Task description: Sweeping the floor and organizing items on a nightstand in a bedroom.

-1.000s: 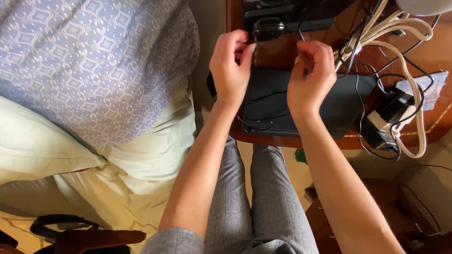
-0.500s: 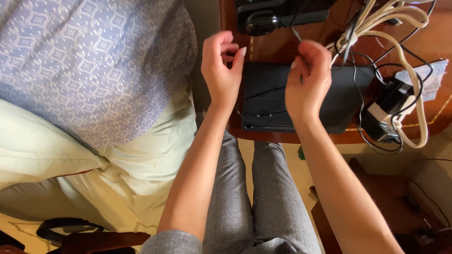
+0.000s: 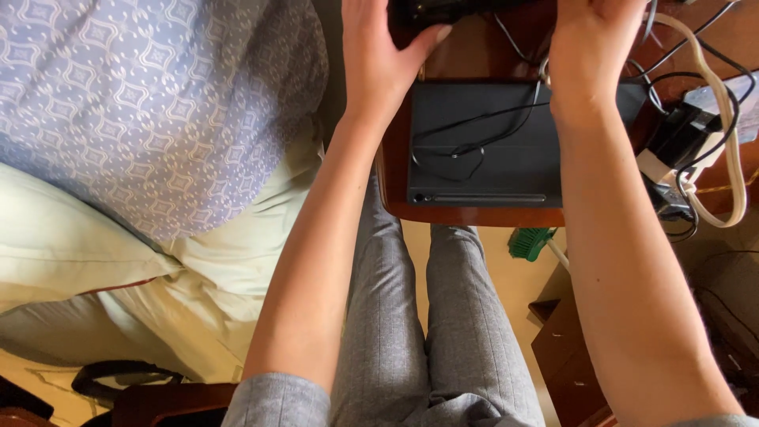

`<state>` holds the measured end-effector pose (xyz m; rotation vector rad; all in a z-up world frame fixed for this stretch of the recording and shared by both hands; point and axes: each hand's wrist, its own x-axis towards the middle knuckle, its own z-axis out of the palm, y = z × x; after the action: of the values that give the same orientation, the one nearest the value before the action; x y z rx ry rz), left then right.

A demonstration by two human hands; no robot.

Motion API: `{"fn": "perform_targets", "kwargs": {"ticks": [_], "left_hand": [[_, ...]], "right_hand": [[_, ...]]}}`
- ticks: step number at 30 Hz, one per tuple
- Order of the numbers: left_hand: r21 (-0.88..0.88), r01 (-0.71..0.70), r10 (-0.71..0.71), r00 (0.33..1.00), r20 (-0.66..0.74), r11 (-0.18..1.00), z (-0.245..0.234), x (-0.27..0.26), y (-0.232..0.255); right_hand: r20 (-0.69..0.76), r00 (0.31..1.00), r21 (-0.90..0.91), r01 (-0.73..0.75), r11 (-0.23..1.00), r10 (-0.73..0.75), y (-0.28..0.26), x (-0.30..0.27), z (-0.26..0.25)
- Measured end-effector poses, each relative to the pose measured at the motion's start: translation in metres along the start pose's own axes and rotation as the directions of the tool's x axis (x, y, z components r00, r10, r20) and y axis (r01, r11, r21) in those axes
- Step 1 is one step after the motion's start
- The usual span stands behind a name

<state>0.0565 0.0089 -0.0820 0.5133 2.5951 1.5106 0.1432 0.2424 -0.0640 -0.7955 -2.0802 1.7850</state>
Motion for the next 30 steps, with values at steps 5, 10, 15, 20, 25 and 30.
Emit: {"fn": "perform_targets", "kwargs": {"ticks": [5, 10, 15, 20, 25, 30], "left_hand": [[-0.017, -0.022, 0.021, 0.999, -0.049, 1.000, -0.001, -0.012, 0.001], [-0.016, -0.057, 0.057, 0.998, -0.011, 0.998, -0.006, -0.007, 0.019], [0.055, -0.055, 0.053, 0.998, 0.033, 0.997, -0.006, -0.025, 0.012], [0.050, -0.014, 0.012, 0.999, 0.048, 0.999, -0.013, -0.029, 0.029], [-0.137, 0.119, -0.109, 0.991, 0.081, 0.983, -0.029, -0.041, 0.032], [-0.071, 0.340, -0.335, 0.940, 0.068, 0.938, -0.046, -0.076, 0.028]], "right_hand": [[0.094, 0.995, 0.165, -0.052, 0.985, 0.037, 0.017, -0.008, -0.009], [0.088, 0.996, 0.060, -0.038, 0.998, 0.032, -0.007, -0.018, -0.001], [0.035, 0.998, -0.103, -0.056, 0.993, 0.060, 0.011, -0.028, -0.010], [0.063, 0.998, -0.292, 0.019, 0.956, 0.000, 0.021, -0.034, -0.021], [0.080, 0.996, -0.100, 0.039, 0.994, -0.031, -0.006, -0.052, -0.027], [0.141, 0.980, 0.101, -0.153, 0.983, 0.138, -0.102, -0.094, -0.025]]}}
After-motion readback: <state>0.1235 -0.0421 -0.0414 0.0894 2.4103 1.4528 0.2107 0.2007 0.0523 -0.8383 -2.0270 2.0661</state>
